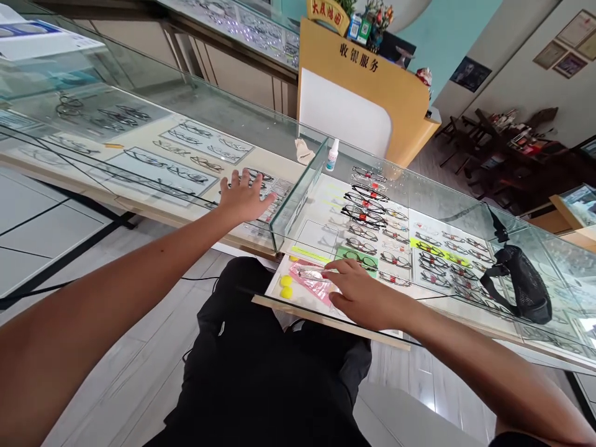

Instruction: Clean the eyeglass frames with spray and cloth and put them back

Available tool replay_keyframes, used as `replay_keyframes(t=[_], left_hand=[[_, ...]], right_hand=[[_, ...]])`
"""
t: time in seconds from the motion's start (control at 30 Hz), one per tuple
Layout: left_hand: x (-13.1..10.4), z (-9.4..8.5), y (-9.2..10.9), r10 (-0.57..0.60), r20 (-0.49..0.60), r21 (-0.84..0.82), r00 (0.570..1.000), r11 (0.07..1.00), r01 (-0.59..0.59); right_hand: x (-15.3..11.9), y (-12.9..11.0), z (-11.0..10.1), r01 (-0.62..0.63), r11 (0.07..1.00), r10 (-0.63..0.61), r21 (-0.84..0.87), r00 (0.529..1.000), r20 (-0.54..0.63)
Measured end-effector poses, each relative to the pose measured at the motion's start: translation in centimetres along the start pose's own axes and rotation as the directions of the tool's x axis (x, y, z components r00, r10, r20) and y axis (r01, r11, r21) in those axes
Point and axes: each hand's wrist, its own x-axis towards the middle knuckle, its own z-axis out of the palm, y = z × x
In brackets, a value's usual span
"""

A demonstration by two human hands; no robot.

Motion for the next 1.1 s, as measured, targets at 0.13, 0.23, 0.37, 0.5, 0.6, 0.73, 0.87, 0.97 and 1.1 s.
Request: replay_keyframes(t=[0.13,0.23,0.37,0.5,0.6,0.73,0.87,0.97,1.1], left_hand=[[0.6,0.2,0.0,0.006,-0.024,0.005,1.000,1.000,-0.005],[1.1,0.0,0.2,0.002,-0.060,-0.009,0.998,1.000,-0.003],[2.7,-0.1,0.5,-0.027,-0.069,-0.048,0.997,0.999,0.024],[4.8,0.0,0.8,-0.101,-0.066,-0.061,0.993,0.993,0.097],[6.0,0.0,1.0,-0.120,-0.042,-0.054,0.992,0.992,0.118],[7.3,-0.4,1.4,-0.149,-0.019,-0.045,0.989,0.988,0.148],[8.7,-0.9,1.6,-0.188,-0.029,-0.075,0.982,0.980,0.186],[9.8,-1.1,1.7,-0.203,-0.039,-0.088,0.978,0.976,0.199],[10.6,-1.2,1.7,-0.212,-0.038,-0.075,0.977,0.975,0.208]], right_hand=[[3.0,2.2,3.2,-0.038,0.999,0.040,-0.035,0.998,0.055],[5.9,3.7,5.8,-0.093,0.991,0.100,-0.093,0.992,0.072],[10.1,5.6,8.8,-0.211,0.946,0.205,-0.246,0.978,-0.048],[14.7,7.8,10.1,-0.336,0.899,0.278,-0.281,0.933,-0.227],[18.3,9.6,10.1,-0.393,0.884,0.296,-0.253,0.889,-0.350],[23.4,12.0,9.4,-0.452,0.868,0.306,-0.206,0.814,-0.493],[28.5,14.1,7.7,-0.529,0.835,0.368,-0.150,0.740,-0.563],[31.8,15.9,5.9,-0.592,0.802,0.429,-0.081,0.663,-0.613],[34.8,18.9,3.2,-0.608,0.793,0.422,-0.049,0.605,-0.675]])
